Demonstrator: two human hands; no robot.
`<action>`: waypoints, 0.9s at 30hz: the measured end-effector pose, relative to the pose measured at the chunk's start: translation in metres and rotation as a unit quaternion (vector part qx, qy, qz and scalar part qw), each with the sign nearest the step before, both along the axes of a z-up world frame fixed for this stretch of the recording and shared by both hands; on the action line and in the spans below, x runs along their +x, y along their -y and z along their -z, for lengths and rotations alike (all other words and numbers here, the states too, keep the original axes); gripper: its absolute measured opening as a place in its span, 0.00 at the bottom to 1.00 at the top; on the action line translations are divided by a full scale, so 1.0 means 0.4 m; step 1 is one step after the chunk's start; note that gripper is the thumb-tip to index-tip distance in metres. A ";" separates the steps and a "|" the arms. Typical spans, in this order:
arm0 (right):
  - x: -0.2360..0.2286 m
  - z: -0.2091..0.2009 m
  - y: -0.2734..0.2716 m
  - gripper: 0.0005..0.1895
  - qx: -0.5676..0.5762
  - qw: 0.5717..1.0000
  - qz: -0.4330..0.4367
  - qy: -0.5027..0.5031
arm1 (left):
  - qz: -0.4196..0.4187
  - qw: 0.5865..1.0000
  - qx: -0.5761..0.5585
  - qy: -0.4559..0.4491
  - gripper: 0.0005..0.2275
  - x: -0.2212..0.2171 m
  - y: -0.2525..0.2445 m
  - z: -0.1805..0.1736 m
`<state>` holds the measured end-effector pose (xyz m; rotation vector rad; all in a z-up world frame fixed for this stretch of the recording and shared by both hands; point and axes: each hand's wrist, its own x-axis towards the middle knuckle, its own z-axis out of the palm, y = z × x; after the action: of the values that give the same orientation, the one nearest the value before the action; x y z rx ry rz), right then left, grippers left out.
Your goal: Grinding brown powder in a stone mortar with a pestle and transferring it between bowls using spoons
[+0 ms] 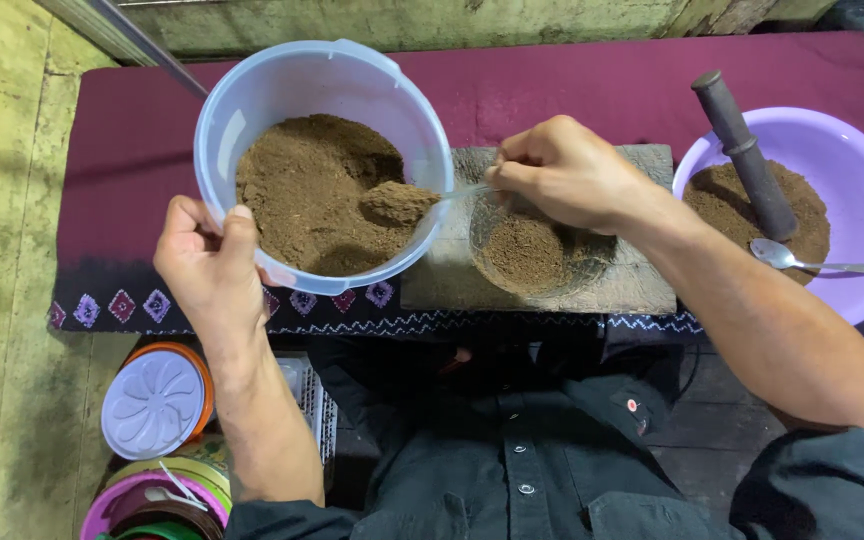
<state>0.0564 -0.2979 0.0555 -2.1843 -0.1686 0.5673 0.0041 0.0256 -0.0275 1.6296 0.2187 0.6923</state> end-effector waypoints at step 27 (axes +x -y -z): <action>-0.175 0.318 0.256 0.06 -0.387 0.802 -0.312 0.330 | -0.124 0.972 -0.196 -0.022 0.10 -0.095 0.036 0.218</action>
<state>-0.0135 -0.4001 -0.0716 -3.0657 -1.2655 0.1756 -0.0340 0.0112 -0.1148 1.2490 0.5636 0.7475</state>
